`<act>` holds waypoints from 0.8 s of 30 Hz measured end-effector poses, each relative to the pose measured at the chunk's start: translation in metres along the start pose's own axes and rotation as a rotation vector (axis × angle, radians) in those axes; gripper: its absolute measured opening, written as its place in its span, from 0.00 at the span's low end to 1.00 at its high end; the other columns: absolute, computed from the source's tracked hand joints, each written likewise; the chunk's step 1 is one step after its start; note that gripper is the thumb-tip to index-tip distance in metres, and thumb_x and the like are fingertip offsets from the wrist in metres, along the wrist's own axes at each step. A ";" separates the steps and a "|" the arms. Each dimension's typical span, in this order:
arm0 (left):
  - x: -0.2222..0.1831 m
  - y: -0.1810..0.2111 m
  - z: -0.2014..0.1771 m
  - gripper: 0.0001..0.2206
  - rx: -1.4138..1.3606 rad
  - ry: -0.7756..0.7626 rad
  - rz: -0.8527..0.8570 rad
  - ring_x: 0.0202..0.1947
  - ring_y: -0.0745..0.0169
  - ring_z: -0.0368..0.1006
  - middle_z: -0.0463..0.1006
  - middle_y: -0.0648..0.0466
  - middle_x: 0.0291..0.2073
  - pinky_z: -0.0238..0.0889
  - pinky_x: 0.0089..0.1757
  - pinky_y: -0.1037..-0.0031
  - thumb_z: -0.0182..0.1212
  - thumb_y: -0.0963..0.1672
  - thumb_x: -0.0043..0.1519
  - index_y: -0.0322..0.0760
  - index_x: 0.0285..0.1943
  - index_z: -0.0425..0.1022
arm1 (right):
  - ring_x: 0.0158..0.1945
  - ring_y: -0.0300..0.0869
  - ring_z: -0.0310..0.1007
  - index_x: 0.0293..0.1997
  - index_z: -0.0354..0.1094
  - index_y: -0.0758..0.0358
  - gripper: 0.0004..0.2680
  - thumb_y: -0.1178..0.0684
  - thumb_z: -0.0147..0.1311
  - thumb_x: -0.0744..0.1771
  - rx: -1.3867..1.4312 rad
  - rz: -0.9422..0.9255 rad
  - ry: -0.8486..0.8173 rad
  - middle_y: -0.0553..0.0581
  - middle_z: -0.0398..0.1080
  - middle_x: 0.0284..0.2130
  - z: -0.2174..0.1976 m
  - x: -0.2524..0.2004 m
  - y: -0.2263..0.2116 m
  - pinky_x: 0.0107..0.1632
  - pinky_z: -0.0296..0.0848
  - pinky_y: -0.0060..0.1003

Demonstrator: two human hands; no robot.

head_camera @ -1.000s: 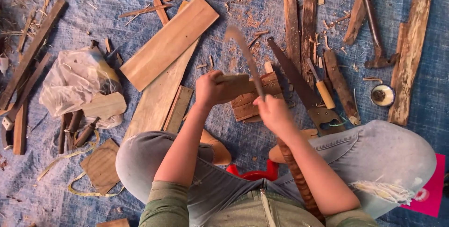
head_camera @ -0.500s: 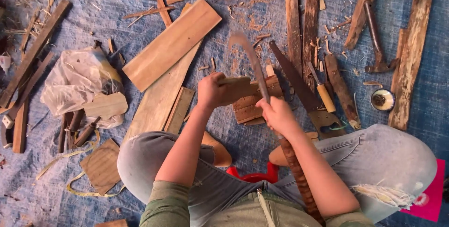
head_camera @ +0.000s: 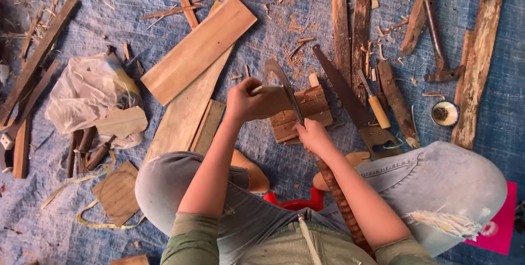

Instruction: Shaping a wooden component using a curved hand tool while sitting on the floor.

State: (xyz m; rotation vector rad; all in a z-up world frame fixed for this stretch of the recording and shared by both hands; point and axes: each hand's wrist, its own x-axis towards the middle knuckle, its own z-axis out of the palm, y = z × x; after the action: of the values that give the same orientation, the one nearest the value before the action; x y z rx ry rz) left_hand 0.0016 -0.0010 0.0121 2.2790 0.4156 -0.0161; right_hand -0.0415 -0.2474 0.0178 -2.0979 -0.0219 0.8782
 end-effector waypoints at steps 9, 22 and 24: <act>0.000 -0.028 0.011 0.18 0.207 -0.113 0.099 0.42 0.38 0.80 0.83 0.48 0.31 0.73 0.48 0.52 0.70 0.52 0.49 0.50 0.47 0.82 | 0.12 0.46 0.72 0.31 0.70 0.65 0.15 0.44 0.44 0.71 -0.028 -0.025 0.158 0.56 0.68 0.08 -0.015 -0.016 -0.016 0.17 0.71 0.36; -0.002 -0.025 0.006 0.14 0.094 -0.049 0.148 0.42 0.38 0.79 0.83 0.49 0.32 0.73 0.48 0.52 0.71 0.48 0.52 0.47 0.46 0.83 | 0.13 0.42 0.62 0.37 0.68 0.70 0.11 0.53 0.45 0.71 0.490 0.104 -0.032 0.56 0.60 0.13 -0.001 0.003 -0.007 0.14 0.63 0.35; -0.014 -0.012 -0.001 0.11 0.091 -0.068 0.139 0.43 0.37 0.79 0.84 0.48 0.34 0.72 0.50 0.52 0.71 0.46 0.54 0.45 0.45 0.84 | 0.15 0.38 0.59 0.43 0.67 0.70 0.08 0.54 0.45 0.71 0.709 0.120 -0.110 0.52 0.55 0.14 -0.006 -0.012 -0.012 0.15 0.61 0.31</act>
State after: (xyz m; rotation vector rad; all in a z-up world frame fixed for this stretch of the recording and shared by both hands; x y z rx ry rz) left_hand -0.0152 0.0032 0.0055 2.3844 0.2243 -0.0430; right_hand -0.0436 -0.2476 0.0356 -1.3976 0.3165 0.9050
